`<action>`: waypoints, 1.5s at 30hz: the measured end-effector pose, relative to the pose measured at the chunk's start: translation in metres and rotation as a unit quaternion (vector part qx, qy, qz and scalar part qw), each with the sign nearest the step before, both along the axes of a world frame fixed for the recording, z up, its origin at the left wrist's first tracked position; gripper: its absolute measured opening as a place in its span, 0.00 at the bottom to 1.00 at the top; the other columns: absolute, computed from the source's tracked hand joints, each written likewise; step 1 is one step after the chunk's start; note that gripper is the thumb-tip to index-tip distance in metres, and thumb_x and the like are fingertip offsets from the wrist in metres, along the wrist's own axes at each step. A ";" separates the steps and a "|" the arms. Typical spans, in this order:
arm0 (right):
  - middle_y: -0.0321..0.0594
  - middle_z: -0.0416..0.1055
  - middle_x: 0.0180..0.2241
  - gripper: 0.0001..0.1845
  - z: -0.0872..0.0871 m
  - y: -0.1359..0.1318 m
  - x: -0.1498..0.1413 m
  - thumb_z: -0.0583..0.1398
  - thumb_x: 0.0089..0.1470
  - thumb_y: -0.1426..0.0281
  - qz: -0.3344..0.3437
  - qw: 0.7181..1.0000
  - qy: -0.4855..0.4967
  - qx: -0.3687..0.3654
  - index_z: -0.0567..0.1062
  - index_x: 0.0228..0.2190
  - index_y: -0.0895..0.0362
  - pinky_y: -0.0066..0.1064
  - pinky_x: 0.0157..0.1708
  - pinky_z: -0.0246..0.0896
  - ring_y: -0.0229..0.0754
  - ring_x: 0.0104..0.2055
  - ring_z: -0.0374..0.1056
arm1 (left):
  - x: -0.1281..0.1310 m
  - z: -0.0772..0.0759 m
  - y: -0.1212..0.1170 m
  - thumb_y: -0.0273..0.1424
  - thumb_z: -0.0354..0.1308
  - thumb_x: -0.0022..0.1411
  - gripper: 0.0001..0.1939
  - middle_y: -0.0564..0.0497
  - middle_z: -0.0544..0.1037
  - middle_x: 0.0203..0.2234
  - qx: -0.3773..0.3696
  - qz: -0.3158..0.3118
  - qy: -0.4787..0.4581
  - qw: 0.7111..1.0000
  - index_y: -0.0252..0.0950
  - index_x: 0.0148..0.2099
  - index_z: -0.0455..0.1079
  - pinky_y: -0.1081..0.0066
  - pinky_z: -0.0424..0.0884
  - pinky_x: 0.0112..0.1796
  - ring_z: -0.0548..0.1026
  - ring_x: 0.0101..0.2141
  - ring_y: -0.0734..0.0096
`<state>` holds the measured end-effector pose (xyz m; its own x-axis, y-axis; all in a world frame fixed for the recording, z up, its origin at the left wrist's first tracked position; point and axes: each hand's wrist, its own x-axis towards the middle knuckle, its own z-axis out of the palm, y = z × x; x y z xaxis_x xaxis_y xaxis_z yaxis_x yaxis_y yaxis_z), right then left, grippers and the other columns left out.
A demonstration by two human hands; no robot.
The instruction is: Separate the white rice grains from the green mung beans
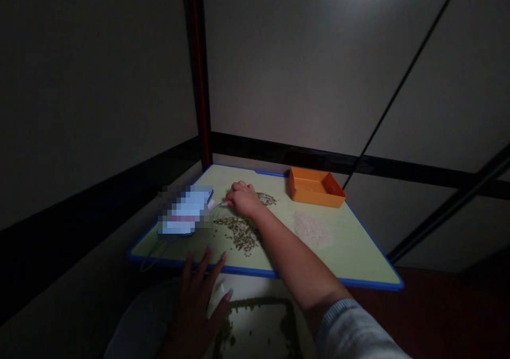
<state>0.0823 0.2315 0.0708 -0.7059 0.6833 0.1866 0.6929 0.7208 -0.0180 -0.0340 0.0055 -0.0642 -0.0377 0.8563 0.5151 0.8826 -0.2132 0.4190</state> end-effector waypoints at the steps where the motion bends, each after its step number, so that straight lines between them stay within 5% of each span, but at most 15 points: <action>1: 0.46 0.70 0.49 0.17 0.000 0.000 0.001 0.54 0.68 0.59 0.004 1.000 0.000 -0.001 0.80 0.44 0.51 0.43 0.52 0.57 0.50 0.58 0.58 | 0.000 0.000 0.000 0.37 0.53 0.65 0.31 0.47 0.57 0.71 -0.003 -0.001 -0.002 1.000 0.52 0.69 0.54 0.35 0.63 0.61 0.42 0.72 0.43; 22: 0.39 0.74 0.40 0.07 0.012 -0.004 0.025 0.65 0.59 0.66 0.090 0.983 0.063 -0.146 0.84 0.37 0.54 0.28 0.49 0.55 0.41 0.51 0.64 | 0.000 0.001 -0.001 0.37 0.53 0.65 0.30 0.47 0.55 0.72 -0.015 -0.003 -0.019 1.000 0.53 0.68 0.56 0.33 0.61 0.61 0.41 0.72 0.43; 30: 0.46 0.72 0.44 0.17 0.019 -0.015 0.018 0.58 0.66 0.59 0.025 0.997 0.064 0.031 0.83 0.40 0.55 0.35 0.46 0.56 0.47 0.51 0.62 | -0.001 0.002 -0.002 0.37 0.54 0.65 0.32 0.46 0.54 0.72 -0.015 0.005 -0.013 1.000 0.53 0.70 0.53 0.35 0.64 0.60 0.43 0.72 0.42; 34: 0.48 0.72 0.44 0.16 0.016 -0.023 0.008 0.59 0.65 0.59 0.054 0.994 0.006 0.092 0.82 0.40 0.56 0.37 0.47 0.55 0.50 0.53 0.61 | -0.004 -0.001 -0.003 0.37 0.55 0.64 0.34 0.47 0.50 0.73 -0.024 0.004 -0.005 1.000 0.54 0.70 0.50 0.38 0.65 0.61 0.43 0.72 0.44; 45: 0.49 0.75 0.43 0.15 0.015 -0.023 0.005 0.58 0.66 0.63 0.108 0.986 -0.059 0.111 0.82 0.41 0.58 0.38 0.47 0.55 0.50 0.52 0.64 | 0.000 0.003 -0.006 0.36 0.55 0.65 0.34 0.47 0.52 0.73 -0.032 0.008 -0.010 0.999 0.54 0.70 0.51 0.38 0.63 0.62 0.43 0.72 0.45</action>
<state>0.0870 0.2083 0.0859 -0.8564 0.4655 0.2233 0.5102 0.8293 0.2281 -0.0345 -0.0002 -0.0613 -0.0610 0.8866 0.4584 0.8767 -0.1720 0.4493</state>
